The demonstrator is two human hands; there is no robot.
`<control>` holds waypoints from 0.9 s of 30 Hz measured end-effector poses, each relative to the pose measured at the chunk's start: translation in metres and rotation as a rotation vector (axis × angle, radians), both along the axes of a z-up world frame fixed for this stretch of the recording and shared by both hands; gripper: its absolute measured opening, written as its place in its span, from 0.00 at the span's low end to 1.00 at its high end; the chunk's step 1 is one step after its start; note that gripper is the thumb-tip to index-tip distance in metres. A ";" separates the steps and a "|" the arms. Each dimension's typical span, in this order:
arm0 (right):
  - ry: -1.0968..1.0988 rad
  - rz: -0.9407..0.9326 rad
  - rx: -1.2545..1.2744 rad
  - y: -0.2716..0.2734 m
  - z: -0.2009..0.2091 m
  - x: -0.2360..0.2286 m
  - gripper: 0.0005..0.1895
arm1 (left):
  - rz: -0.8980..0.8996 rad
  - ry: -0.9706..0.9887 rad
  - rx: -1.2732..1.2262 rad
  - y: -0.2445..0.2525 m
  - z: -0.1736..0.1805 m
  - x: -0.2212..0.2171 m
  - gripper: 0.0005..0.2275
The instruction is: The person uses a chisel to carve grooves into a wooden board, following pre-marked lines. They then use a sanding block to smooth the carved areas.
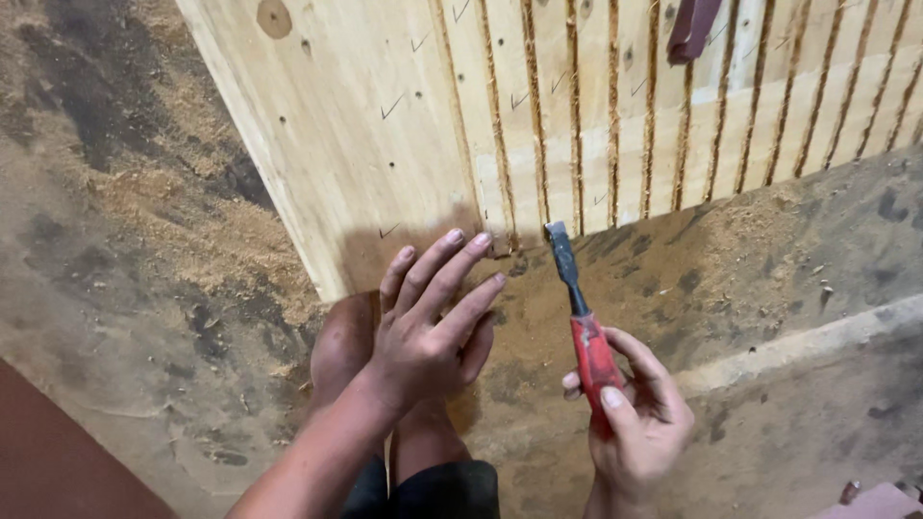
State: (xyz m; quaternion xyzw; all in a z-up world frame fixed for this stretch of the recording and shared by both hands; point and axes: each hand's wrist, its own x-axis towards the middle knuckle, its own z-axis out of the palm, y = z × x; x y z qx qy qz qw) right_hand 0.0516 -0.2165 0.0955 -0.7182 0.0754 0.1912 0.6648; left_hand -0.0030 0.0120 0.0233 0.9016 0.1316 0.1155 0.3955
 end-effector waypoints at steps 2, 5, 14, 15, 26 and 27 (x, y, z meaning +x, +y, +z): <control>-0.012 -0.012 0.087 -0.003 -0.002 -0.003 0.29 | 0.014 0.021 0.000 -0.001 0.002 -0.001 0.15; -0.060 -0.033 0.167 -0.004 -0.003 -0.005 0.28 | 0.008 0.042 0.080 -0.003 0.002 -0.001 0.15; -0.094 -0.003 0.182 -0.001 -0.001 0.001 0.24 | 0.161 -0.143 -0.100 -0.016 0.005 0.005 0.08; -0.088 -0.007 0.196 0.000 -0.001 0.000 0.24 | 0.213 -0.161 -0.163 -0.021 0.012 0.005 0.06; -0.169 0.047 0.120 0.004 0.007 -0.002 0.20 | 0.899 0.272 -1.547 -0.059 0.001 0.047 0.06; -0.167 0.045 0.119 0.004 0.007 -0.003 0.20 | 0.917 0.173 -1.659 -0.064 -0.003 0.046 0.06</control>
